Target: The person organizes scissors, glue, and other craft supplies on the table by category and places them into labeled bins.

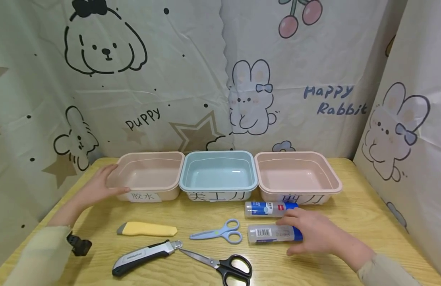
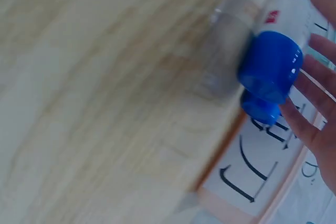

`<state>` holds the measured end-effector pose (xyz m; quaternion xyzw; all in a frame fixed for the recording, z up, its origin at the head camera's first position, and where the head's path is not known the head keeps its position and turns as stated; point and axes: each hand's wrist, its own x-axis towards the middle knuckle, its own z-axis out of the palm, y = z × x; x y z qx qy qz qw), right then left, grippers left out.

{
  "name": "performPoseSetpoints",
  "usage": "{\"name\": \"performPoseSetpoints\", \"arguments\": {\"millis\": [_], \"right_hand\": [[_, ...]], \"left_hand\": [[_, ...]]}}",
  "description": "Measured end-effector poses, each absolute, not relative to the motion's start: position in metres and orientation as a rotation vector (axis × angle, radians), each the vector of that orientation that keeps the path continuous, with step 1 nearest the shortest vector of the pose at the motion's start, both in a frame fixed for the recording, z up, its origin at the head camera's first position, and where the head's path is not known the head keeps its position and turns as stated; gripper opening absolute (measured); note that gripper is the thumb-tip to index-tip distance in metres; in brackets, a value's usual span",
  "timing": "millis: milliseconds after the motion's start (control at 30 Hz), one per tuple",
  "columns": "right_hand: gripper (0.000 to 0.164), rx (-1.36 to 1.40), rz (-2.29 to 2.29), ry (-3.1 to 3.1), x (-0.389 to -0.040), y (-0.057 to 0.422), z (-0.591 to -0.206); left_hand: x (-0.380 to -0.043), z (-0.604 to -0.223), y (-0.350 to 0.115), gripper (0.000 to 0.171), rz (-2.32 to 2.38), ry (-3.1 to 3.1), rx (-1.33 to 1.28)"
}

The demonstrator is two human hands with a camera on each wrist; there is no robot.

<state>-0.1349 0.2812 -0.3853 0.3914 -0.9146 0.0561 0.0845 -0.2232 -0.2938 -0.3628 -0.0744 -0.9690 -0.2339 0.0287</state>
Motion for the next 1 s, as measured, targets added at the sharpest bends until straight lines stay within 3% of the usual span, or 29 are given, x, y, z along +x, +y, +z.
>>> {"name": "performPoseSetpoints", "arguments": {"millis": [133, 467, 1000], "right_hand": [[0.062, 1.195, 0.106, -2.638, -0.135, 0.28, -0.393], [0.05, 1.139, 0.118, -2.588, -0.137, 0.273, -0.399], [0.054, 1.24, 0.231, -2.454, -0.163, 0.213, -0.357]], "left_hand": [[-0.223, -0.366, -0.297, 0.099, -0.742, -2.987, -0.212], [-0.223, -0.367, -0.298, 0.093, -0.808, -2.972, -0.222], [-0.222, -0.372, -0.299, 0.1, -0.979, -2.978, -0.121]]}}
